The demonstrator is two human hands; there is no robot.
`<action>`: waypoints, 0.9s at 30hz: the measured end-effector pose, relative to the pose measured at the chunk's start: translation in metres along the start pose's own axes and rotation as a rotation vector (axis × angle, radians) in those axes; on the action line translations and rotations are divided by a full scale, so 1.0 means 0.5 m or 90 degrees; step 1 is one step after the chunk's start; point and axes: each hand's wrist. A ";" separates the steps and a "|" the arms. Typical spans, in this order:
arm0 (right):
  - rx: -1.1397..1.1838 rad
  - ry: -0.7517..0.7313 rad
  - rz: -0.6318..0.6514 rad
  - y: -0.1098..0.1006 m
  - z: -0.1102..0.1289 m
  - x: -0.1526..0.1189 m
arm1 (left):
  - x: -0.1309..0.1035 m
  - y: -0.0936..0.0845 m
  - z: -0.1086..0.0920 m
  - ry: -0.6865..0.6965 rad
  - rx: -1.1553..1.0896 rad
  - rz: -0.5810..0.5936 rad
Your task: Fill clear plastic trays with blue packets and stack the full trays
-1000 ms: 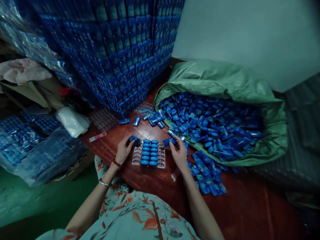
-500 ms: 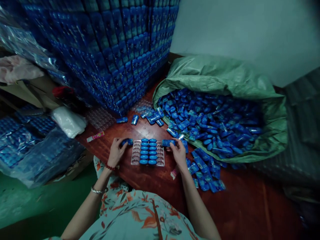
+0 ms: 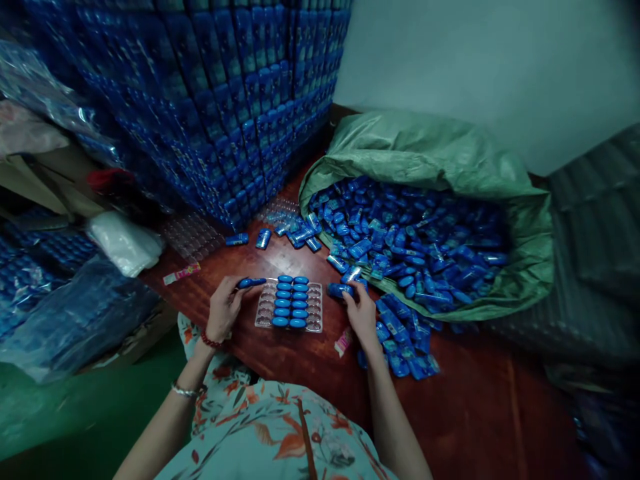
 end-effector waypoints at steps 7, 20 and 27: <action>0.001 -0.066 -0.032 0.015 0.042 -0.015 | 0.027 0.044 0.017 0.083 -0.039 0.059; 0.003 -0.155 0.041 0.058 0.050 0.005 | 0.058 0.021 0.020 0.191 0.157 0.398; -0.320 -0.266 0.203 0.037 0.096 0.005 | 0.096 0.011 0.002 0.212 0.246 0.513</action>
Point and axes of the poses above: each hand's wrist, its own x-axis towards the middle knuckle, its own y-axis out of the palm, z = x × y, and after that the axes turned 13 degrees about y, right-handed
